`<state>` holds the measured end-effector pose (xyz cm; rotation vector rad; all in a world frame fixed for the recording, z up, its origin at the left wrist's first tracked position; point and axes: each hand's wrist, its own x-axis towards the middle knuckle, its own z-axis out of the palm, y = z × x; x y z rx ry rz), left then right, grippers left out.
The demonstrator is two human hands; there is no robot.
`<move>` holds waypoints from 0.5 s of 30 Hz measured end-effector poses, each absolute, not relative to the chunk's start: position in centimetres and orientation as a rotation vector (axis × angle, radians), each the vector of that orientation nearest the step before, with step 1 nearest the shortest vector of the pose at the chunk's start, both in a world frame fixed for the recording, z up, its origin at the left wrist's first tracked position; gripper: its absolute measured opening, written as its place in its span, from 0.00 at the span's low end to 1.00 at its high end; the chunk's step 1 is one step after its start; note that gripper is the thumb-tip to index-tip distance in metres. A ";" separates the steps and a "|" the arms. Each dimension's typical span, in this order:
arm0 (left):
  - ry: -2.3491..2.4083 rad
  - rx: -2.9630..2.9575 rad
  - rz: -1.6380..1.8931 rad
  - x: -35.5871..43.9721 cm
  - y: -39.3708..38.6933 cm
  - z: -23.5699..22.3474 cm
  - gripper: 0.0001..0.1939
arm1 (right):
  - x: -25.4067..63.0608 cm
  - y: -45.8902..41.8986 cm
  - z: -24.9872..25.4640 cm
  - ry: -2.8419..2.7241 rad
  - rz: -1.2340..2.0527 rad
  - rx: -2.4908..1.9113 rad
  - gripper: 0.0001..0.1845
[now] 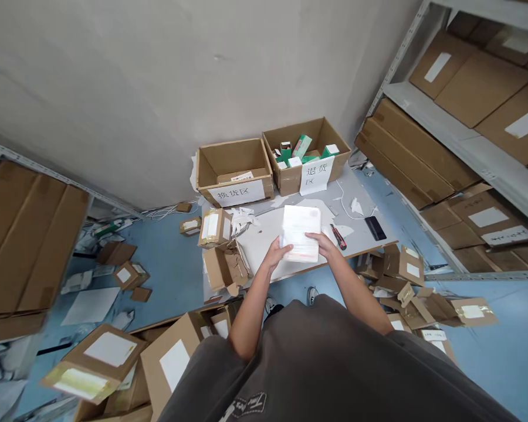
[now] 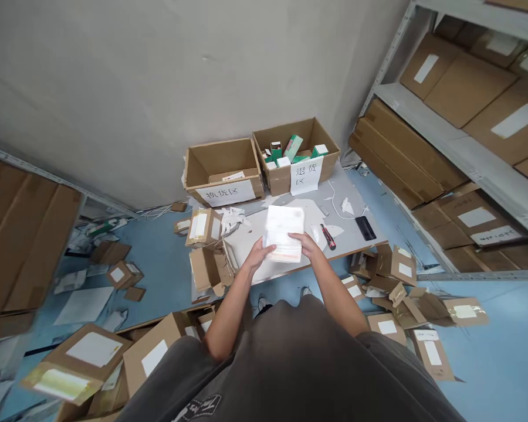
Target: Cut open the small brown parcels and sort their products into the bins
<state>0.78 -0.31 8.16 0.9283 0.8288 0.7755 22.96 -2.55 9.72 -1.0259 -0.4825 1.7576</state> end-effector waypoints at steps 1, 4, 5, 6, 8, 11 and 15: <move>0.809 0.895 0.764 1.1 -0.5 8.0 0.43 | 23.4 -2.7 9.7 -0.481 1.759 -1.027 0.29; 0.807 0.870 0.768 1.4 -1.2 7.7 0.44 | 24.1 -3.1 9.5 -0.495 1.798 -1.016 0.27; 0.817 0.876 0.775 1.4 -1.3 7.6 0.44 | 24.1 -3.1 9.4 -0.503 1.804 -1.012 0.27; 0.828 0.883 0.781 1.3 -1.5 7.5 0.45 | 24.1 -3.1 9.3 -0.512 1.807 -1.008 0.27; 0.847 0.891 0.788 1.1 -1.5 7.3 0.45 | 23.9 -3.1 9.1 -0.522 1.808 -1.008 0.28; 0.863 0.889 0.798 0.6 -1.4 7.1 0.44 | 23.3 -2.7 8.7 -0.517 1.794 -1.024 0.28; 0.871 0.867 0.820 -0.1 -1.3 6.7 0.44 | 22.3 -2.0 8.1 -0.513 1.717 -1.034 0.33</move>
